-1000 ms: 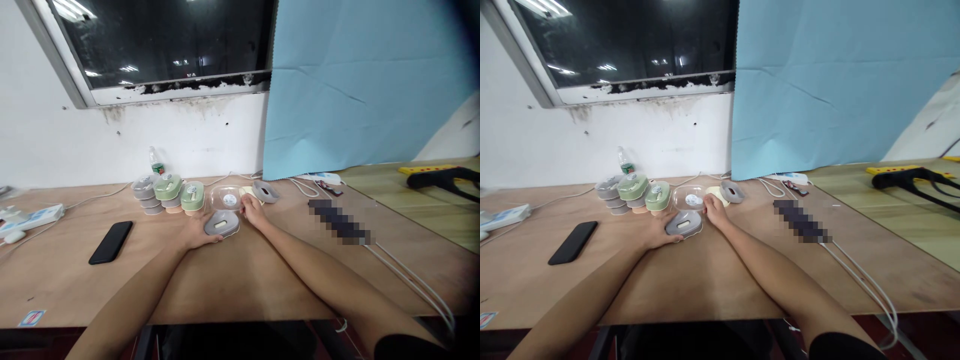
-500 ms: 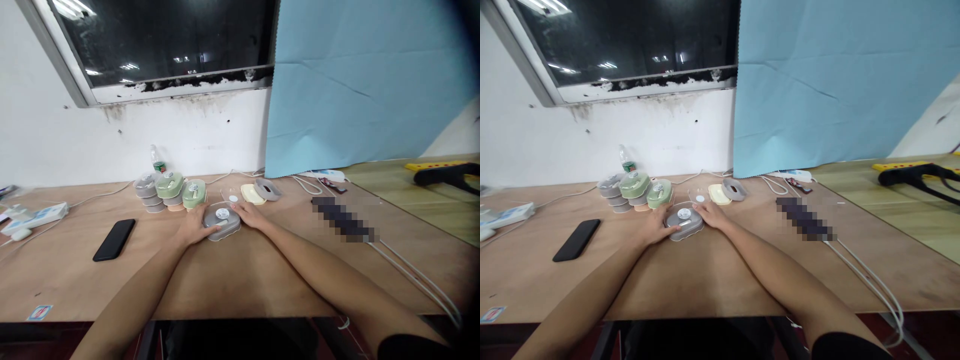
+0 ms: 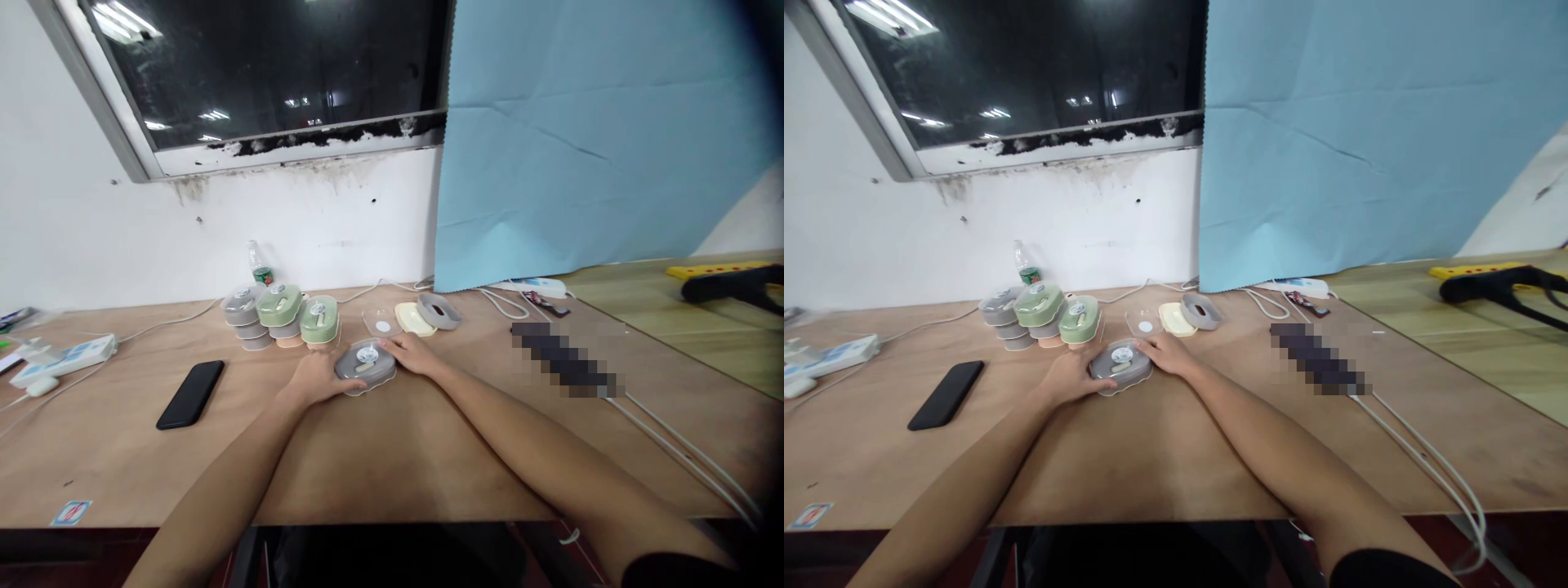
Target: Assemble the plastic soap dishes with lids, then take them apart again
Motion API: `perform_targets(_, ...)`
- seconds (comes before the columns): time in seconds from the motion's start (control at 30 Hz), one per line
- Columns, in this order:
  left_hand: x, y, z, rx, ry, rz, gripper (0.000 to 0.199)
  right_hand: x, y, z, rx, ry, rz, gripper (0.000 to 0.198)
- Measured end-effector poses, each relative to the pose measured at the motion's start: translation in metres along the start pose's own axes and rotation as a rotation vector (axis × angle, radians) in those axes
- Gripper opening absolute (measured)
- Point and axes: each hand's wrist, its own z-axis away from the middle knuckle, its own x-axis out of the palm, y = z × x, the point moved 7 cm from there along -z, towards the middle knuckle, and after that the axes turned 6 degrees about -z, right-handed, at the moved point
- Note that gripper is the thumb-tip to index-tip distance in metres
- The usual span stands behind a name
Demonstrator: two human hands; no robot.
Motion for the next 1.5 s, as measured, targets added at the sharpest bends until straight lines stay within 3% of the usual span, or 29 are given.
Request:
perform_targets(0.23, 0.004, -0.003, 0.0, 0.176, -0.098, 0.123, 0.101, -0.003, 0.006, -0.002, 0.031, 0.067, 0.024, 0.052)
perform_targets(0.47, -0.002, 0.001, 0.001, 0.227, -0.035, 0.146, 0.089, -0.009, 0.01, -0.001, 0.057, 0.135, -0.054, 0.055)
perform_targets(0.57, -0.017, 0.001, 0.004, 0.214, 0.059, 0.07, 0.086, -0.018, 0.01, 0.0, 0.052, 0.231, -0.093, 0.056)
perform_targets(0.67, -0.039, -0.006, 0.008, 0.143, 0.253, 0.014, 0.081, -0.024, 0.008, 0.001, 0.031, 0.284, -0.094, 0.054)
perform_targets(0.8, -0.06, -0.027, 0.015, -0.125, 0.539, -0.005, 0.079, -0.025, 0.003, 0.002, -0.011, 0.291, -0.031, 0.046)
perform_targets(0.97, -0.06, -0.046, 0.016, -0.357, 0.622, -0.014, 0.077, -0.019, -0.005, 0.002, -0.048, 0.238, 0.064, 0.041)
perform_targets(1.37, -0.072, -0.048, 0.009, -0.37, 0.792, -0.032, 0.074, -0.018, -0.009, 0.003, -0.052, 0.228, 0.096, 0.033)
perform_targets(1.5, -0.065, -0.042, 0.013, -0.267, 0.822, -0.078, 0.066, -0.018, -0.008, 0.003, -0.045, 0.228, 0.098, 0.033)
